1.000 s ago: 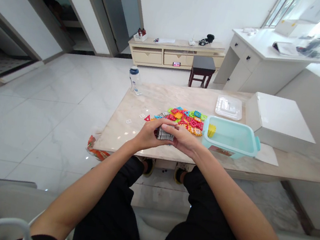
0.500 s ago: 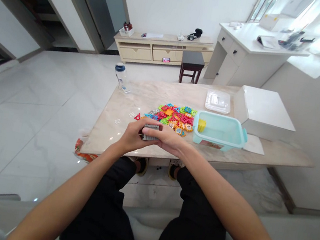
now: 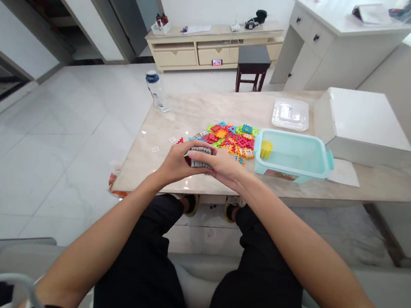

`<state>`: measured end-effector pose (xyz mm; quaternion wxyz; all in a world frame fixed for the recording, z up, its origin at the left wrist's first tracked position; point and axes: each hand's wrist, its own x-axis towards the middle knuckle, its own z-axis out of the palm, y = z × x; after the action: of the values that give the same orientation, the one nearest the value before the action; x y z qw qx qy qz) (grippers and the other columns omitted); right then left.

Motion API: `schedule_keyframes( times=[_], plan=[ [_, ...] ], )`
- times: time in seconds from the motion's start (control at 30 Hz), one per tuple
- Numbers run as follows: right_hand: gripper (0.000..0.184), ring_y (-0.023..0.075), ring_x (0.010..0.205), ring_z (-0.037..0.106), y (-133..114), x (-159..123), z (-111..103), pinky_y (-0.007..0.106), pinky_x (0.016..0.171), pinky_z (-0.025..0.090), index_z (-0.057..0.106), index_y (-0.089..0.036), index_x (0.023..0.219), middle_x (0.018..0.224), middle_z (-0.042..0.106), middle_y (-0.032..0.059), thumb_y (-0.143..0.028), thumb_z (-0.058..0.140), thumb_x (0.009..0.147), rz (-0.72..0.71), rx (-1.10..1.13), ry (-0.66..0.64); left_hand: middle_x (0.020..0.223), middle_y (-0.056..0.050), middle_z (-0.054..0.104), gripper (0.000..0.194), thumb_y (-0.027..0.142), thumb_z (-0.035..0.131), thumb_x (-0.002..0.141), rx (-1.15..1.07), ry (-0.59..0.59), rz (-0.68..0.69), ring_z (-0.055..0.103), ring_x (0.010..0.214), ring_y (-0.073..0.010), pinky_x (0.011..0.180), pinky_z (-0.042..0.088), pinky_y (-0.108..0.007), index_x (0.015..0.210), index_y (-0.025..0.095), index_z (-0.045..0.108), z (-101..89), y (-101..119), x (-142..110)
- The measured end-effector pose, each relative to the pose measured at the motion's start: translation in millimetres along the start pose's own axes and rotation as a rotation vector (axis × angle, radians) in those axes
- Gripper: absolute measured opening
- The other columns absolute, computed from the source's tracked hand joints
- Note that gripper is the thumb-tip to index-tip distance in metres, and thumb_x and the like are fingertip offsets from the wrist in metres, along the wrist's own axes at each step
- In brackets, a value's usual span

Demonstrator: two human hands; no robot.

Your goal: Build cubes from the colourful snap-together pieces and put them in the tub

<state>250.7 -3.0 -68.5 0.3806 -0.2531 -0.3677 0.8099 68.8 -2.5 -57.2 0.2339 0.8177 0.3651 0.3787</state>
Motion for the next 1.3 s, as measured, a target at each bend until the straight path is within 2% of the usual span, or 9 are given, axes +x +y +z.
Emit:
schedule_keyframes(
  times=[0.1, 0.2, 0.3, 0.4, 0.5, 0.67, 0.77, 1.0, 1.3],
  plan=[
    [0.049, 0.0241, 0.104, 0.074, -11, 0, -11, 0.038, 0.094, 0.067, 0.074, -0.018, 0.107, 0.110, 0.078, 0.0113, -0.055, 0.092, 0.081, 0.012, 0.071, 0.023, 0.119, -0.010, 0.083, 0.062, 0.053, 0.100, 0.072, -0.059, 0.080, -0.056, 0.080, 0.107, -0.0275, 0.093, 0.067, -0.040, 0.119, 0.019, 0.075, -8.6, -10, 21],
    [0.053, 0.0291, 0.120, 0.073, -20, 1, -30, 0.044, 0.105, 0.065, 0.070, -0.016, 0.114, 0.123, 0.076, 0.0192, -0.063, 0.079, 0.090, 0.015, 0.116, 0.147, 0.119, -0.007, 0.082, 0.063, 0.052, 0.098, 0.076, -0.204, 0.337, -0.104, 0.078, 0.108, -0.0233, 0.094, 0.067, -0.042, 0.121, 0.017, 0.069, -26.2, -33, 32],
    [0.039, 0.0294, 0.127, 0.072, -25, 3, -55, 0.043, 0.107, 0.064, 0.069, -0.019, 0.114, 0.127, 0.076, 0.0183, -0.054, 0.071, 0.096, -0.098, 0.117, 0.341, 0.114, -0.004, 0.081, 0.063, 0.051, 0.098, 0.078, -0.343, 0.605, -0.207, 0.077, 0.106, -0.0184, 0.099, 0.066, -0.041, 0.118, 0.015, 0.066, -45.7, -62, 30],
    [0.023, 0.0262, 0.123, 0.074, -26, 5, -74, 0.041, 0.107, 0.064, 0.069, -0.022, 0.108, 0.121, 0.079, 0.0145, -0.042, 0.067, 0.098, -0.185, 0.107, 0.479, 0.110, -0.003, 0.082, 0.067, 0.059, 0.096, 0.077, -0.405, 0.707, -0.279, 0.077, 0.103, -0.0153, 0.102, 0.064, -0.039, 0.116, 0.014, 0.065, -56.4, -79, 20],
    [0.021, 0.0247, 0.111, 0.077, -23, 5, -76, 0.039, 0.104, 0.064, 0.071, -0.020, 0.103, 0.111, 0.080, 0.0152, -0.040, 0.070, 0.098, -0.105, 0.043, 0.465, 0.111, -0.007, 0.083, 0.066, 0.056, 0.098, 0.074, -0.369, 0.640, -0.282, 0.079, 0.100, -0.0177, 0.095, 0.066, -0.037, 0.115, 0.014, 0.069, -50.3, -71, 7],
    [0.046, 0.0252, 0.104, 0.077, -6, 0, -39, 0.043, 0.099, 0.064, 0.074, -0.017, 0.108, 0.108, 0.080, 0.0153, -0.055, 0.087, 0.088, 0.159, -0.068, 0.004, 0.114, -0.014, 0.084, 0.068, 0.055, 0.098, 0.072, -0.247, 0.145, -0.171, 0.082, 0.096, -0.0260, 0.084, 0.068, -0.037, 0.121, 0.015, 0.074, -19.6, -30, -8],
    [0.047, 0.0220, 0.105, 0.075, 4, 0, -16, 0.037, 0.097, 0.063, 0.075, -0.020, 0.110, 0.107, 0.080, 0.0081, -0.045, 0.098, 0.077, 0.118, -0.059, -0.140, 0.117, -0.012, 0.083, 0.059, 0.049, 0.097, 0.076, -0.087, -0.001, -0.059, 0.081, 0.103, -0.0277, 0.092, 0.066, -0.038, 0.123, 0.019, 0.077, -7.5, -17, -12],
    [0.046, 0.0165, 0.092, 0.074, 17, 17, -2, 0.023, 0.077, 0.061, 0.081, -0.019, 0.102, 0.101, 0.080, 0.0039, -0.033, 0.104, 0.066, 0.084, -0.008, -0.042, 0.123, -0.010, 0.082, 0.047, 0.037, 0.089, 0.088, -0.004, -0.044, 0.089, 0.080, 0.111, -0.0267, 0.099, 0.062, -0.039, 0.129, 0.022, 0.073, -6.2, -21, -18],
    [0.039, 0.0163, 0.096, 0.073, 24, 22, 13, 0.023, 0.082, 0.060, 0.083, -0.019, 0.103, 0.104, 0.080, 0.0041, -0.034, 0.102, 0.071, 0.074, -0.025, -0.040, 0.127, -0.013, 0.079, 0.055, 0.038, 0.092, 0.084, -0.006, 0.041, 0.096, 0.077, 0.118, -0.0302, 0.103, 0.061, -0.045, 0.132, 0.023, 0.070, -9.6, -26, -32]
  ],
)
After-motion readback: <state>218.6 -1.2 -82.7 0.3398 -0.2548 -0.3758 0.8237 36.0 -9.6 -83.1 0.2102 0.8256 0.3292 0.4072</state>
